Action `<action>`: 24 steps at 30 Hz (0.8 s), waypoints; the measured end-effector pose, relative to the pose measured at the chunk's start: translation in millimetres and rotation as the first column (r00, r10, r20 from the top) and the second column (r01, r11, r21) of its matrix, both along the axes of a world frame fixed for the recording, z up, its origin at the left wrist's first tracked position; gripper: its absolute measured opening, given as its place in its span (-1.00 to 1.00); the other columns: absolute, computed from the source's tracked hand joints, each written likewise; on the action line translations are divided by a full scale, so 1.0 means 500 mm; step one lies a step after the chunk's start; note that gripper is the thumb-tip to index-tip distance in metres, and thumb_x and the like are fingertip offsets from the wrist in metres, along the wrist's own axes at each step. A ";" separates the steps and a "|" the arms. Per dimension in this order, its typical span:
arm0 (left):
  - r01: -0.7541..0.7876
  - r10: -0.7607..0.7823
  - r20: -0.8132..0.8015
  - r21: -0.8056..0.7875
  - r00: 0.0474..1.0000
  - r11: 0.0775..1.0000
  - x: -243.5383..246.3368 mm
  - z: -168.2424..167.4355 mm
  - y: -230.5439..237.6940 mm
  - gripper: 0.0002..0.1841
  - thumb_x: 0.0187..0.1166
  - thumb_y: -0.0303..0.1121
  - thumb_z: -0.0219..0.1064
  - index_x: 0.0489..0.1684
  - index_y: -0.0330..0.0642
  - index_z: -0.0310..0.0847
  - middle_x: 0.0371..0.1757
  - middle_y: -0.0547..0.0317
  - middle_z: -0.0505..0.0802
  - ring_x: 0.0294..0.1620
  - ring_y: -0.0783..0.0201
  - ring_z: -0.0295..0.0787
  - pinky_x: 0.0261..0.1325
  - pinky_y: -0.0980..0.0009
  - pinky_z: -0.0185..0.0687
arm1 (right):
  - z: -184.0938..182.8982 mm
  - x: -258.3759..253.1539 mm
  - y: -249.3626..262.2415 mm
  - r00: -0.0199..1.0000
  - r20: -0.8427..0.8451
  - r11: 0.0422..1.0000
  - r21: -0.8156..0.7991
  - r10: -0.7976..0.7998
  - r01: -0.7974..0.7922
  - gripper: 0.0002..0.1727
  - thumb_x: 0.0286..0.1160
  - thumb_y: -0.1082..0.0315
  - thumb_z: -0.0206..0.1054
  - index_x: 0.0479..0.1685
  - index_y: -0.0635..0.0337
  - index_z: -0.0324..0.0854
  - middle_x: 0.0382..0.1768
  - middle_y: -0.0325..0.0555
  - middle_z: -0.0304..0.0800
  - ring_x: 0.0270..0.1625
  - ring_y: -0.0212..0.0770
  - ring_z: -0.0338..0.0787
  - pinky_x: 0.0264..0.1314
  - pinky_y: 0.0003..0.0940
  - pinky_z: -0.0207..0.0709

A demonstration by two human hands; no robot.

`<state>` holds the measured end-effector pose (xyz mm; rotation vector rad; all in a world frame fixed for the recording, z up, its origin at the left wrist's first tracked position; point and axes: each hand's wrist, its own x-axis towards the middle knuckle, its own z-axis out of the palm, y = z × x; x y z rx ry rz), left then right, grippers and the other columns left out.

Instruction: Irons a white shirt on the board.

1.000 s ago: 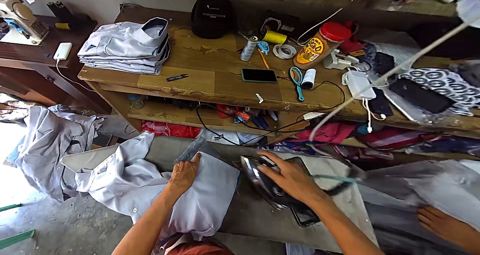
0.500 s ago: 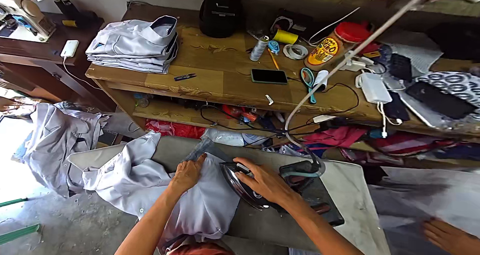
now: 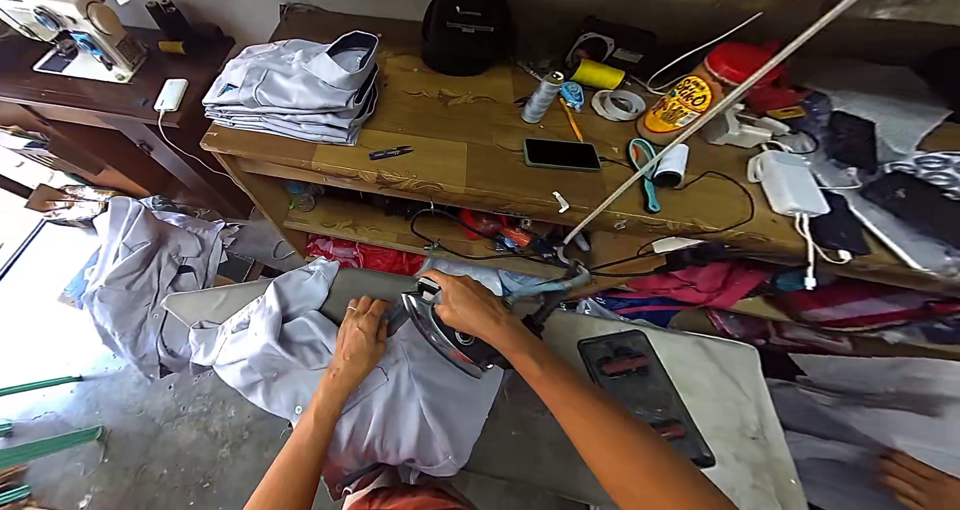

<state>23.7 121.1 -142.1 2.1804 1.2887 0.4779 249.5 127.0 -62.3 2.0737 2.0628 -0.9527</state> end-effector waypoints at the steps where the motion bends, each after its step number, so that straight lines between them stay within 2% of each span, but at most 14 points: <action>1: 0.054 -0.053 -0.017 0.042 0.998 0.998 0.017 0.000 0.006 -0.64 0.57 -0.48 0.16 0.22 -0.11 0.80 0.16 -0.09 0.85 0.29 -0.14 0.73 0.40 -0.02 0.60 | 0.000 0.015 -0.013 1.000 0.003 1.000 -0.003 -0.028 0.028 -0.36 0.42 0.30 0.34 0.61 -0.18 0.46 0.12 0.18 0.83 0.17 0.26 0.82 0.13 0.32 0.61; 3: 0.183 -0.179 -0.094 0.036 0.979 0.982 0.054 -0.008 0.013 -0.52 0.55 -0.54 0.11 0.36 0.07 0.76 0.30 -0.05 0.81 0.36 -0.17 0.68 0.36 -0.09 0.61 | -0.005 0.047 -0.053 0.996 0.001 0.996 -0.004 -0.088 0.088 -0.36 0.42 0.28 0.35 0.61 -0.17 0.47 0.13 0.17 0.83 0.18 0.25 0.82 0.17 0.32 0.61; 5: 0.280 -0.297 -0.220 -0.106 0.929 0.954 0.081 -0.020 0.016 -0.43 0.61 -0.54 0.07 0.57 0.18 0.61 0.51 -0.06 0.69 0.52 -0.23 0.55 0.42 -0.17 0.54 | -0.008 0.083 -0.101 0.986 -0.010 0.986 -0.004 -0.166 0.166 -0.37 0.45 0.28 0.36 0.61 -0.13 0.48 0.18 0.16 0.82 0.24 0.23 0.81 0.25 0.31 0.60; 7: 0.304 -0.356 -0.289 -0.210 0.888 0.929 0.086 -0.030 0.020 -0.36 0.63 -0.54 0.06 0.72 0.25 0.44 0.64 -0.04 0.58 0.63 -0.24 0.44 0.48 -0.20 0.49 | -0.010 0.118 -0.150 0.967 -0.015 0.967 -0.007 -0.253 0.253 -0.37 0.46 0.31 0.38 0.62 -0.10 0.49 0.22 0.17 0.81 0.27 0.22 0.79 0.30 0.30 0.58; 10: 0.317 -0.386 -0.330 -0.246 0.861 0.916 0.074 -0.032 0.026 -0.26 0.56 -0.54 0.13 0.79 0.36 0.32 0.68 0.00 0.55 0.65 -0.24 0.40 0.46 -0.20 0.49 | -0.016 0.155 -0.218 0.935 0.009 0.935 -0.005 -0.356 0.356 -0.37 0.46 0.32 0.39 0.62 -0.13 0.50 0.18 0.18 0.83 0.23 0.23 0.82 0.27 0.29 0.59; 15: 0.322 -0.408 -0.346 -0.282 0.845 0.904 0.076 -0.029 0.034 -0.23 0.52 -0.53 0.18 0.80 0.39 0.28 0.70 0.01 0.51 0.69 -0.23 0.35 0.52 -0.18 0.44 | -0.038 0.201 -0.298 0.882 0.012 0.882 0.009 -0.471 0.471 -0.34 0.41 0.34 0.45 0.61 -0.14 0.51 0.13 0.20 0.85 0.17 0.25 0.84 0.23 0.31 0.61; 17: 0.327 -0.414 -0.345 -0.284 0.842 0.901 0.077 -0.029 0.035 -0.23 0.54 -0.53 0.16 0.81 0.39 0.27 0.68 -0.02 0.52 0.67 -0.23 0.36 0.52 -0.17 0.45 | -0.028 0.213 -0.310 0.881 0.030 0.881 -0.016 -0.472 0.472 -0.32 0.43 0.29 0.48 0.64 -0.17 0.49 0.15 0.21 0.84 0.18 0.27 0.83 0.25 0.32 0.59; 20: 0.333 -0.429 -0.339 -0.306 0.837 0.892 0.081 -0.021 0.041 -0.23 0.55 -0.54 0.13 0.81 0.38 0.26 0.67 -0.07 0.51 0.67 -0.25 0.35 0.52 -0.18 0.45 | 0.018 0.190 -0.298 0.907 0.094 0.909 -0.033 -0.410 0.415 -0.31 0.48 0.18 0.48 0.68 -0.33 0.45 0.06 0.20 0.87 0.09 0.30 0.85 0.15 0.34 0.61; 24: 0.331 -0.420 -0.256 -0.325 0.871 0.886 0.077 -0.021 0.049 -0.28 0.56 -0.51 0.13 0.79 0.31 0.33 0.65 -0.13 0.53 0.67 -0.26 0.36 0.58 -0.20 0.39 | 0.061 0.107 -0.218 0.962 0.023 0.962 0.015 -0.273 0.272 -0.35 0.52 0.11 0.44 0.67 -0.33 0.45 0.03 0.17 0.88 0.04 0.28 0.86 0.09 0.32 0.64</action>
